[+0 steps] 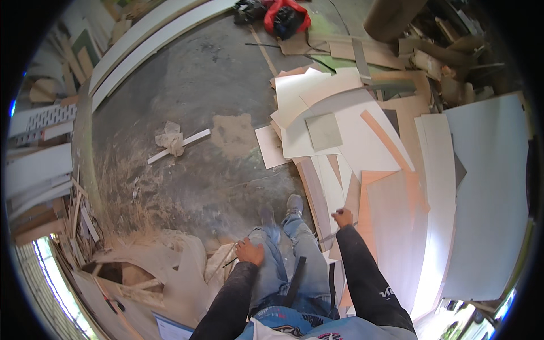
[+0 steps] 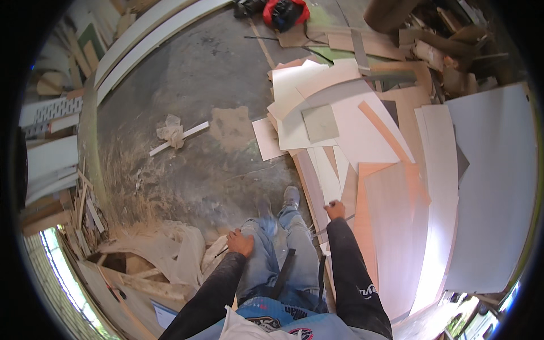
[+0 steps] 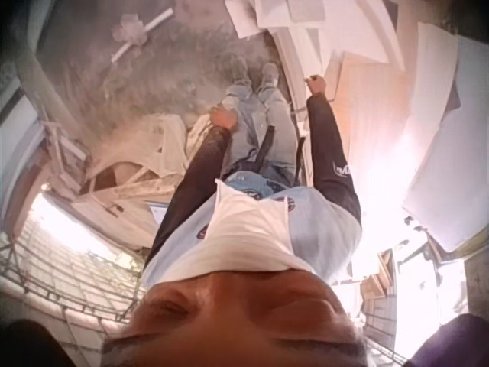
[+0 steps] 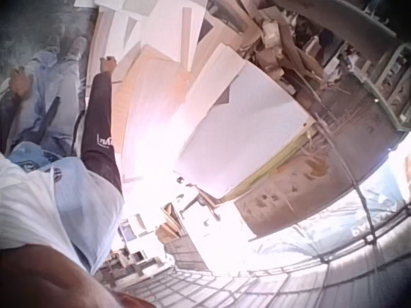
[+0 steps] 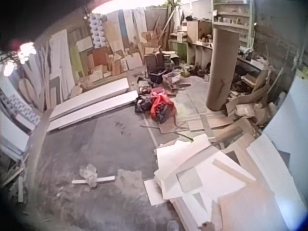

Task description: The person cleans a long blue hose with a cloth, inspects a diagram on a clipboard, marks a large wooden surface with a pen, and moves several white finished wooden panels from one stack to another.

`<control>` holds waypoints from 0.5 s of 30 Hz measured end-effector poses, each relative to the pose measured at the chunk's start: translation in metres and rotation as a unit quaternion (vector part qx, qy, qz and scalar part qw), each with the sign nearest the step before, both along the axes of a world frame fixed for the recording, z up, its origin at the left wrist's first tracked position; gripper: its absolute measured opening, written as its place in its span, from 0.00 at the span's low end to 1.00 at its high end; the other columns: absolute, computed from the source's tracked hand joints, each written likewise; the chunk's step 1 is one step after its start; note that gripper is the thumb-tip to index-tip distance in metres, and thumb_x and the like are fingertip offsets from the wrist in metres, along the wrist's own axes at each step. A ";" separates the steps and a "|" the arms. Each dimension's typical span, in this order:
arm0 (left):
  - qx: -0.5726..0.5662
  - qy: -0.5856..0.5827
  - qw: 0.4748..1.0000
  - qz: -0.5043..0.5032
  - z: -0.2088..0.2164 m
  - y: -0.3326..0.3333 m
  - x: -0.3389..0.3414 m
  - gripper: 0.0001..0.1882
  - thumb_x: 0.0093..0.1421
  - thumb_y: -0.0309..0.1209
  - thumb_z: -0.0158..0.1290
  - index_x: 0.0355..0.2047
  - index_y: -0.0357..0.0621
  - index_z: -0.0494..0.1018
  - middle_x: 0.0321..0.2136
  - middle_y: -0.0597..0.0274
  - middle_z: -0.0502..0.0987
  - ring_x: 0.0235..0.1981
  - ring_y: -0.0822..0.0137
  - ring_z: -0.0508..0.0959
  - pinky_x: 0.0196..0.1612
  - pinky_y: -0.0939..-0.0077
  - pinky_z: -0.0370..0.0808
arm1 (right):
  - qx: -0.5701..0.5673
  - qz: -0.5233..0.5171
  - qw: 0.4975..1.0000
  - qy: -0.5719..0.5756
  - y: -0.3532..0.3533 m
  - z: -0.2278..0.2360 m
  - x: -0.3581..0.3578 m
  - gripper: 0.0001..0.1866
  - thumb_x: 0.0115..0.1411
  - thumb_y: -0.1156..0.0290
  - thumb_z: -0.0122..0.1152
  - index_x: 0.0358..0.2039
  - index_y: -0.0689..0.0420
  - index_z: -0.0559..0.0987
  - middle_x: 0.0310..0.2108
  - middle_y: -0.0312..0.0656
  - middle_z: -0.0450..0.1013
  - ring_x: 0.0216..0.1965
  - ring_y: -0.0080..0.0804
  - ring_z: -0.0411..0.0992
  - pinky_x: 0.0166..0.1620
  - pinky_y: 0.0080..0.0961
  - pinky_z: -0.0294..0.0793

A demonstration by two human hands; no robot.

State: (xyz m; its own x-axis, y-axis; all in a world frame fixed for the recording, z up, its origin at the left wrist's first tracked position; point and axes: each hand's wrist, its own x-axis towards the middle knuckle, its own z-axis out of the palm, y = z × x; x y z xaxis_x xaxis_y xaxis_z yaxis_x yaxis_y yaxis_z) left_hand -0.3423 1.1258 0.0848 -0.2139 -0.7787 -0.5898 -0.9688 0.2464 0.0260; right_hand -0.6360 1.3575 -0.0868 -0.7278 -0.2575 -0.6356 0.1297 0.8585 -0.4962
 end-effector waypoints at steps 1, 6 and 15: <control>-0.004 -0.005 1.000 -0.016 -0.008 -0.010 -0.012 0.30 0.47 0.43 0.55 0.45 0.33 0.66 0.42 0.42 0.67 0.47 0.47 0.66 0.51 0.56 0.63 | 0.007 0.000 1.000 -0.001 -0.031 0.002 -0.016 0.20 0.40 0.63 0.69 0.32 0.63 0.79 0.30 0.51 0.76 0.35 0.43 0.75 0.41 0.33 0.73; 0.004 -0.015 0.990 -0.142 -0.051 -0.068 -0.070 0.30 0.46 0.42 0.55 0.45 0.34 0.65 0.42 0.43 0.66 0.47 0.47 0.64 0.50 0.56 0.61 | 0.010 -0.028 0.997 0.066 -0.135 -0.059 -0.093 0.25 0.41 0.61 0.68 0.37 0.64 0.77 0.32 0.50 0.76 0.36 0.45 0.74 0.41 0.34 0.73; 0.016 -0.116 0.962 -0.248 -0.079 -0.215 -0.158 0.32 0.45 0.45 0.55 0.46 0.36 0.64 0.44 0.42 0.65 0.47 0.46 0.63 0.49 0.54 0.60 | 0.166 -0.032 0.984 0.048 -0.218 -0.214 -0.220 0.56 0.35 0.57 0.75 0.60 0.60 0.52 0.60 0.57 0.51 0.61 0.55 0.52 0.56 0.49 0.61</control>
State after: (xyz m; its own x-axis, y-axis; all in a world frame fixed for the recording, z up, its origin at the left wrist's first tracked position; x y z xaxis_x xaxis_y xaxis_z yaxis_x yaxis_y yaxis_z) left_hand -0.5003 0.9110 0.0058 -0.4141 -0.5962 -0.6878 -0.7136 0.6818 -0.1614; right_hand -0.8561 1.1393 -0.3007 -0.7970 0.0014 -0.6040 0.1547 0.9671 -0.2018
